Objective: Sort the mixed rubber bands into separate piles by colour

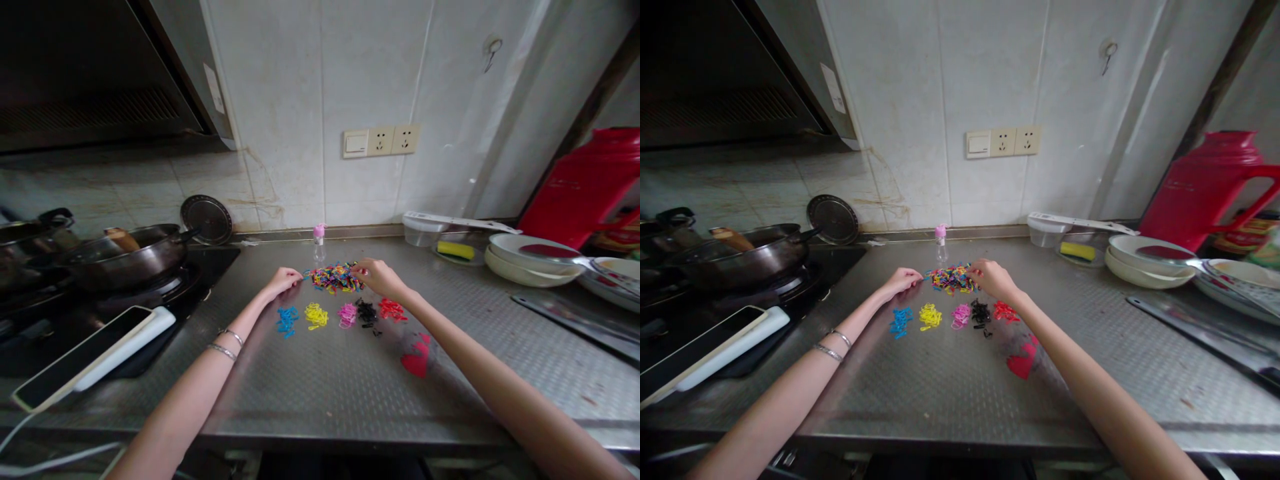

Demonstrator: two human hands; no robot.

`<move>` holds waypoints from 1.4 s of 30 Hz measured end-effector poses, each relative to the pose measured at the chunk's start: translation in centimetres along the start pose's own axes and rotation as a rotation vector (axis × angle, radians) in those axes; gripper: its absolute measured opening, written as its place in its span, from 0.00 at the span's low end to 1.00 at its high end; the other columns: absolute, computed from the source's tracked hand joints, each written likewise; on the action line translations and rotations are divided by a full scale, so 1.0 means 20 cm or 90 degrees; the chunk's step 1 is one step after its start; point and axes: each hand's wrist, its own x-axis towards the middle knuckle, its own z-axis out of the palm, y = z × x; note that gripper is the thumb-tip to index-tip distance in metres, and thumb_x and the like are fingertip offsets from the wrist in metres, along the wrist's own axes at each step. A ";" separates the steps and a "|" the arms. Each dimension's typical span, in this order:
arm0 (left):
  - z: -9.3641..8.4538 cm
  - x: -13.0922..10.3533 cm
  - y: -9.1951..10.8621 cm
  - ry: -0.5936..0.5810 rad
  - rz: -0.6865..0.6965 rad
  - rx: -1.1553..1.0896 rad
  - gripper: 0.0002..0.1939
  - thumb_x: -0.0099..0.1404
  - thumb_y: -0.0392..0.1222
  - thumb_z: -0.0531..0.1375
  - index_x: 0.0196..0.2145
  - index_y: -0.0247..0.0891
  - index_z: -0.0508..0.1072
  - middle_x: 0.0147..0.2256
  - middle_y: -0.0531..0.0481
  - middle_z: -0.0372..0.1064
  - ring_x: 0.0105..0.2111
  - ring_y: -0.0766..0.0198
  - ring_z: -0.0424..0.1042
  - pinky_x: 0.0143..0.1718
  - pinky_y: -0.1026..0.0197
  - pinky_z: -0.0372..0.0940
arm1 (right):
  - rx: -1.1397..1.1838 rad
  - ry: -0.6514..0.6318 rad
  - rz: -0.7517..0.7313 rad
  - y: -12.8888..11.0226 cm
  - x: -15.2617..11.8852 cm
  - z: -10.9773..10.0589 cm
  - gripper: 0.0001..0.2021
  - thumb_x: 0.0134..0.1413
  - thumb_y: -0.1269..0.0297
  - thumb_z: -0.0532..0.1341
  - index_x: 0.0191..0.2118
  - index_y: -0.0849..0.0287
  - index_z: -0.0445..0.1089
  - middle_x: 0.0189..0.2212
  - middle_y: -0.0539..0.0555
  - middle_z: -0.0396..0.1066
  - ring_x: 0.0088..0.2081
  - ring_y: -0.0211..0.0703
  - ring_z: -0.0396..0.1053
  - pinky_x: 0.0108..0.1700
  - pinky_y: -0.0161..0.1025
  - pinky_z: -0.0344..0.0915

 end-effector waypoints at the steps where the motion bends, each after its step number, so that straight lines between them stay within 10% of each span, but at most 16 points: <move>1: 0.00 0.00 0.00 0.001 0.002 0.003 0.13 0.51 0.43 0.57 0.29 0.30 0.74 0.17 0.55 0.60 0.15 0.75 0.53 0.16 0.70 0.47 | 0.006 -0.017 -0.026 -0.05 0.01 0.01 0.11 0.52 0.61 0.53 0.35 0.56 0.71 0.35 0.53 0.70 0.36 0.38 0.66 0.38 0.31 0.59; 15: 0.01 -0.05 0.07 0.005 -0.030 0.019 0.08 0.53 0.39 0.56 0.27 0.31 0.72 0.15 0.56 0.59 0.14 0.74 0.54 0.16 0.70 0.48 | 0.056 -0.138 -0.324 -0.65 -0.01 0.32 0.11 0.51 0.61 0.55 0.39 0.57 0.69 0.37 0.54 0.70 0.36 0.41 0.67 0.34 0.34 0.60; 32: 0.04 0.05 0.00 -0.009 0.057 0.089 0.07 0.51 0.38 0.57 0.27 0.31 0.71 0.16 0.55 0.62 0.16 0.72 0.59 0.17 0.70 0.51 | 0.067 -0.002 0.079 0.08 0.18 0.21 0.13 0.48 0.63 0.53 0.37 0.57 0.72 0.33 0.52 0.73 0.35 0.40 0.68 0.37 0.32 0.61; 42: -0.19 -0.08 0.18 -0.187 0.072 0.078 0.10 0.47 0.42 0.60 0.26 0.31 0.73 0.16 0.55 0.61 0.16 0.73 0.54 0.17 0.70 0.47 | -0.045 -0.038 0.078 0.02 0.13 0.21 0.13 0.50 0.62 0.52 0.39 0.53 0.71 0.35 0.52 0.72 0.36 0.41 0.68 0.35 0.31 0.60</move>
